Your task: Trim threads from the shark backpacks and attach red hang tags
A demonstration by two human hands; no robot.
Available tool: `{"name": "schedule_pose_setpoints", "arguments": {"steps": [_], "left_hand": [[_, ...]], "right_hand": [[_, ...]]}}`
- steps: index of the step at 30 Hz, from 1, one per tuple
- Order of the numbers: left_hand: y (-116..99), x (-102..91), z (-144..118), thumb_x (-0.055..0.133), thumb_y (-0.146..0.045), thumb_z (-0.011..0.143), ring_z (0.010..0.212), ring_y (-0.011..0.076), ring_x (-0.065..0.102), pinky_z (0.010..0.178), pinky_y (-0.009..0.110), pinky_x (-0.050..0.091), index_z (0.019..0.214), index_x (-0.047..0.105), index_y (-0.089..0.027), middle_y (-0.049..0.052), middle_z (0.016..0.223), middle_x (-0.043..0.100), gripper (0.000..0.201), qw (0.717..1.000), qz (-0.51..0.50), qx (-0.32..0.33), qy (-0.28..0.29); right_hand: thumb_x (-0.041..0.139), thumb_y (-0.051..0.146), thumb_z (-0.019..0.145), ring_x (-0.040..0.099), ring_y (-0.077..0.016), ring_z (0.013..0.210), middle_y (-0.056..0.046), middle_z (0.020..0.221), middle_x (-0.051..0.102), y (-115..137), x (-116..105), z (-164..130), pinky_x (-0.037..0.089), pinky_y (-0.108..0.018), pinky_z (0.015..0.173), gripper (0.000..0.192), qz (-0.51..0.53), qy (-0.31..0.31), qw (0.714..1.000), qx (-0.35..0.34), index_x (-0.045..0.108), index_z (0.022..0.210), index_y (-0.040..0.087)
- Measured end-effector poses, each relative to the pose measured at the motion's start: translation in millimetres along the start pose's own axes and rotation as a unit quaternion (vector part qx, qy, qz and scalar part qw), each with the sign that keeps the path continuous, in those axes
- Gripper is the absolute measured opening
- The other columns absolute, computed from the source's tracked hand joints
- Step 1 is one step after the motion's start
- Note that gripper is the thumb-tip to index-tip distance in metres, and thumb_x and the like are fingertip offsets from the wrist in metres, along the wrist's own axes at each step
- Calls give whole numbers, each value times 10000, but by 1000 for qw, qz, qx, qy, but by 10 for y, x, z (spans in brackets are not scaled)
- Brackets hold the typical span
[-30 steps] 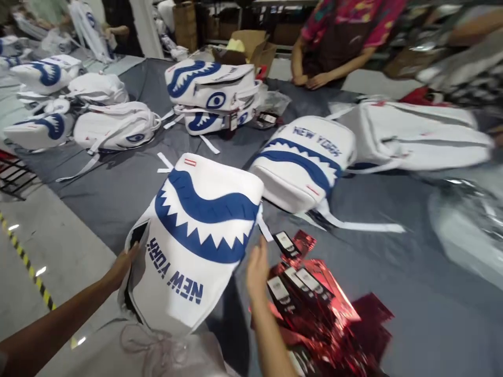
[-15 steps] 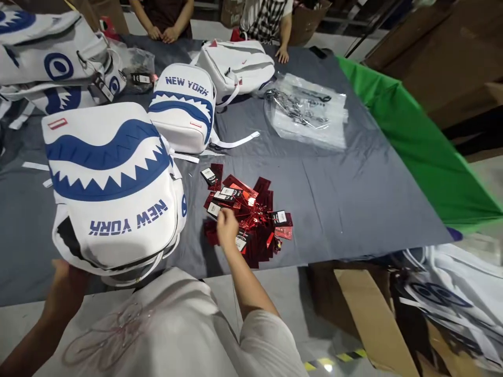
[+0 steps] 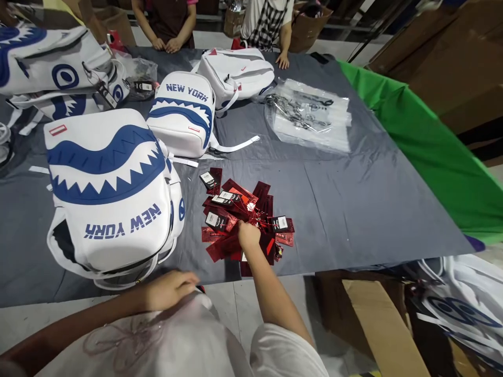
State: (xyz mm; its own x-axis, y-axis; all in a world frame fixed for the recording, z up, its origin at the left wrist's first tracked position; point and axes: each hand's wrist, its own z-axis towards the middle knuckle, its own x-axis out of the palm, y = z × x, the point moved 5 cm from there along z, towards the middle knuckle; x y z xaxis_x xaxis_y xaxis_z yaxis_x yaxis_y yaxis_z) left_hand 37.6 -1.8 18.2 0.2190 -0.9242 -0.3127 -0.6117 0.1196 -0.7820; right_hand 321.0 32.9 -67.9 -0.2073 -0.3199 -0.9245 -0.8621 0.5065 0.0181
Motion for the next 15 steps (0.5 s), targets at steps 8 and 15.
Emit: {"name": "schedule_pose_setpoints", "arguments": {"steps": [8, 15], "left_hand": [[-926, -55, 1684, 448, -44, 840, 1358, 276, 452, 1161, 464, 307, 1457, 350, -43, 220, 1431, 500, 625, 940, 295, 107, -135], [-707, -41, 2085, 475, -89, 870, 871, 315, 719, 918, 509, 492, 1047, 667, -24, 208, 888, 734, 269, 927, 359, 45, -104]], "right_hand": [[431, 136, 944, 657, -184, 925, -129, 988, 704, -44, -2, -273, 441, -227, 741, 304, 0, -73, 991, -109, 667, 1134, 113], [401, 194, 928, 693, -210, 851, -121, 996, 737, -297, 239, -123, 494, -274, 726, 354, 101, -212, 953, -193, 697, 1110, 129]]}}
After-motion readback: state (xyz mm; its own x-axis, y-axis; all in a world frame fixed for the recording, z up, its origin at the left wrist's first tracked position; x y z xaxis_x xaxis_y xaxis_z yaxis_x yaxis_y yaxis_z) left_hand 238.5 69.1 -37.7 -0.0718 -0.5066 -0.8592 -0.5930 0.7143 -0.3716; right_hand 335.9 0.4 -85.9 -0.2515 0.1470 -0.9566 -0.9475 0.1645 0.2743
